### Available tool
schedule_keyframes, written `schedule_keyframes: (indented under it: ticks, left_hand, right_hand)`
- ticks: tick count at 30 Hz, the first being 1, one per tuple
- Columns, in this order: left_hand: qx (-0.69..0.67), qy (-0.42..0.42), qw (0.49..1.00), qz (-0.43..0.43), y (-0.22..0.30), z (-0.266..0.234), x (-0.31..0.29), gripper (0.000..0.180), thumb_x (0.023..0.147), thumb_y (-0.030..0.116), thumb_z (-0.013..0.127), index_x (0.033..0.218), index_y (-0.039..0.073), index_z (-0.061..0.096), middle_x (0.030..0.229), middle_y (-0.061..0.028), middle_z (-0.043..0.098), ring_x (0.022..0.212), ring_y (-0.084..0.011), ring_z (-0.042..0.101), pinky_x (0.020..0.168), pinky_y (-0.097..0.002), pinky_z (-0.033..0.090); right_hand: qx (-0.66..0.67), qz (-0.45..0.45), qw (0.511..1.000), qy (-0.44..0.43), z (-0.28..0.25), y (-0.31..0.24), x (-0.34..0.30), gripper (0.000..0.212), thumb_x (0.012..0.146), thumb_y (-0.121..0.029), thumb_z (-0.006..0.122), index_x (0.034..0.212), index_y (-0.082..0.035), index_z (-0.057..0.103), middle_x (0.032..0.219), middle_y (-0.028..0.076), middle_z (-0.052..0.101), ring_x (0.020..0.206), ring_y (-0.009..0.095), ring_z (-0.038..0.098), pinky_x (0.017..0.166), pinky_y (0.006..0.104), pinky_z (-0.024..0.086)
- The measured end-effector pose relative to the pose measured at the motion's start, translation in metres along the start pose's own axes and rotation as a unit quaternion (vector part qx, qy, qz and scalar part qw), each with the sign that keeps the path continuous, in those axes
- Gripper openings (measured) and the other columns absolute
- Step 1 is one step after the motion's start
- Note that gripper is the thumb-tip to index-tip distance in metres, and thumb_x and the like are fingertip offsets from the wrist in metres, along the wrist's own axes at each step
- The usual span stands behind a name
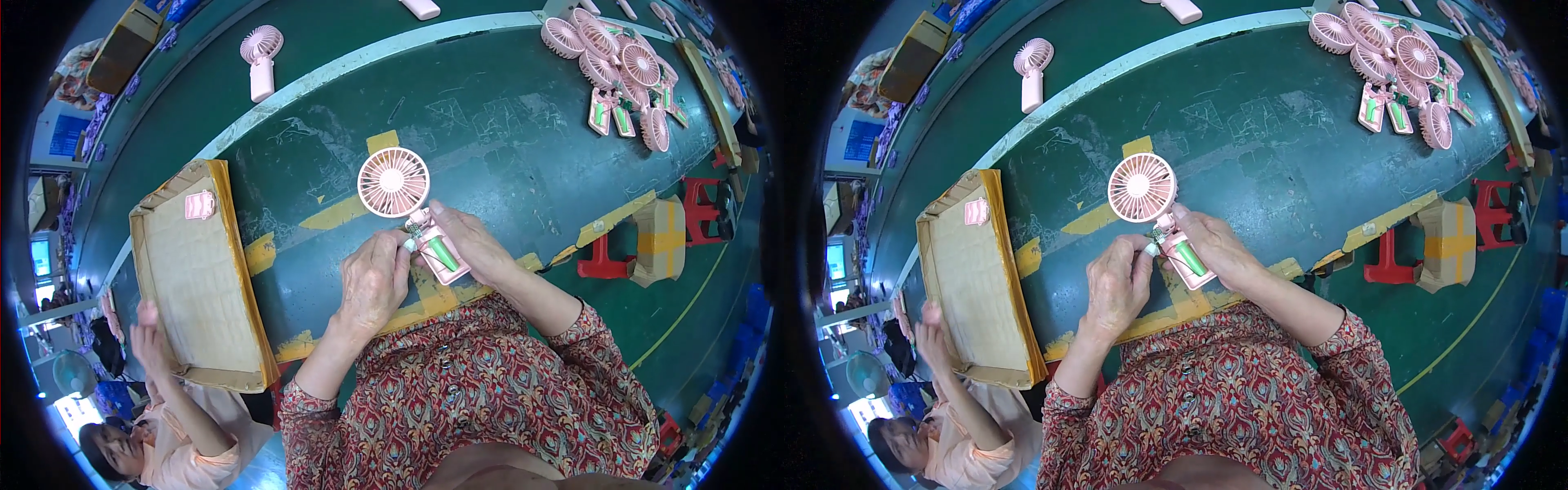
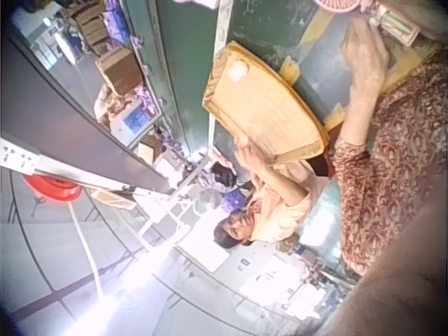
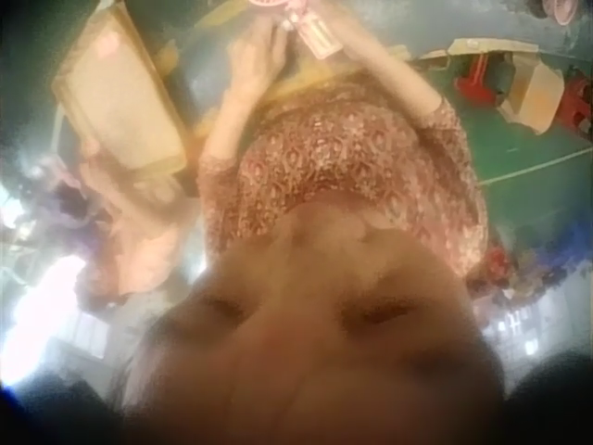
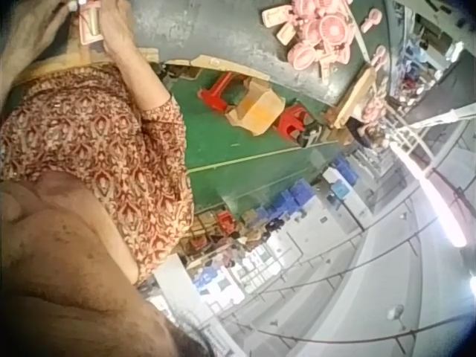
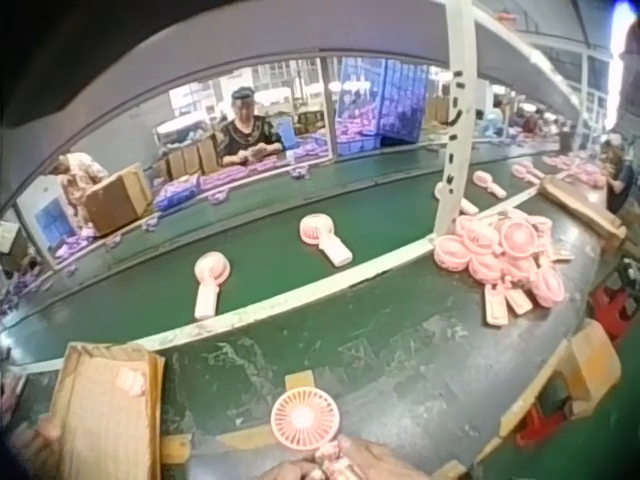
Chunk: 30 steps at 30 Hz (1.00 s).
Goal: The person assembles a pink fan by hand, fitting a battery-containing handle to the fan head and pressing a pink plastic cover onto the back. After testing the fan's operation, they place the completed fan onto a pile on the workbench and repeat the process.
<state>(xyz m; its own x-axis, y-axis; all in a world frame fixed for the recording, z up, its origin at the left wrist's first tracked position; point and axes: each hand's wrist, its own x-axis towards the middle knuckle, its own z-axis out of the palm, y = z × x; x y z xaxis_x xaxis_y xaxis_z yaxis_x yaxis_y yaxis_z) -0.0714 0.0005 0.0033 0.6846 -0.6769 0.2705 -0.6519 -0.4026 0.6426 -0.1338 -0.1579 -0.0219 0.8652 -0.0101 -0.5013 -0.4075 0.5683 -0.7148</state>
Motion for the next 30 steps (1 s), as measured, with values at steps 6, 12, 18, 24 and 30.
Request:
schedule_keyframes:
  ticks: [6, 12, 18, 24, 30]
  left_hand:
    - [-0.026, 0.005, 0.999, -0.045, 0.0, 0.007, -0.002, 0.01, 0.08, -0.001, 0.06, 0.087, 0.0, 0.053, 0.078, -0.0149, 0.061, 0.066, -0.0292, 0.063, 0.058, -0.0363, 0.05]
    - [-0.057, 0.023, 0.995, -0.081, -0.003, 0.018, -0.007, 0.008, 0.083, -0.002, 0.058, 0.089, -0.002, 0.053, 0.077, -0.0135, 0.061, 0.065, -0.0232, 0.064, 0.06, -0.0321, 0.051]
    - [-0.089, 0.041, 0.99, -0.103, -0.004, 0.027, -0.008, 0.01, 0.081, 0.001, 0.06, 0.088, 0.001, 0.053, 0.075, -0.0148, 0.06, 0.064, -0.0299, 0.062, 0.057, -0.0375, 0.049]
    - [-0.089, 0.043, 0.989, -0.113, -0.007, 0.031, -0.009, 0.01, 0.081, 0.001, 0.06, 0.088, 0.001, 0.053, 0.075, -0.0148, 0.059, 0.063, -0.0289, 0.061, 0.057, -0.0373, 0.048]
    - [-0.059, 0.042, 0.993, -0.088, -0.009, 0.033, -0.011, 0.012, 0.08, 0.001, 0.06, 0.089, 0.001, 0.053, 0.075, -0.0146, 0.059, 0.064, -0.0312, 0.06, 0.058, -0.0389, 0.048]
  right_hand:
    - [-0.001, -0.011, 1.0, 0.012, -0.001, 0.004, 0.003, 0.045, 0.096, -0.04, 0.043, 0.106, 0.003, 0.053, 0.084, 0.01, 0.062, 0.068, 0.016, 0.064, 0.059, 0.0252, 0.053]
    - [-0.021, -0.019, 0.999, 0.032, -0.003, 0.007, 0.004, 0.037, 0.095, -0.031, 0.045, 0.106, 0.003, 0.055, 0.087, 0.01, 0.063, 0.068, 0.013, 0.062, 0.059, 0.0244, 0.05]
    - [-0.007, -0.011, 0.999, 0.039, -0.006, 0.009, 0.004, 0.037, 0.094, -0.031, 0.046, 0.105, 0.003, 0.056, 0.086, 0.007, 0.062, 0.071, 0.01, 0.058, 0.062, 0.024, 0.047]
    - [-0.019, -0.017, 0.999, 0.042, -0.007, 0.012, 0.003, 0.037, 0.095, -0.029, 0.046, 0.109, 0.003, 0.056, 0.088, 0.006, 0.061, 0.074, 0.009, 0.056, 0.066, 0.0239, 0.045]
    - [-0.047, -0.015, 0.998, 0.034, -0.007, 0.012, 0.001, 0.037, 0.096, -0.028, 0.043, 0.111, 0.003, 0.057, 0.09, 0.006, 0.062, 0.077, 0.009, 0.056, 0.067, 0.0246, 0.046]
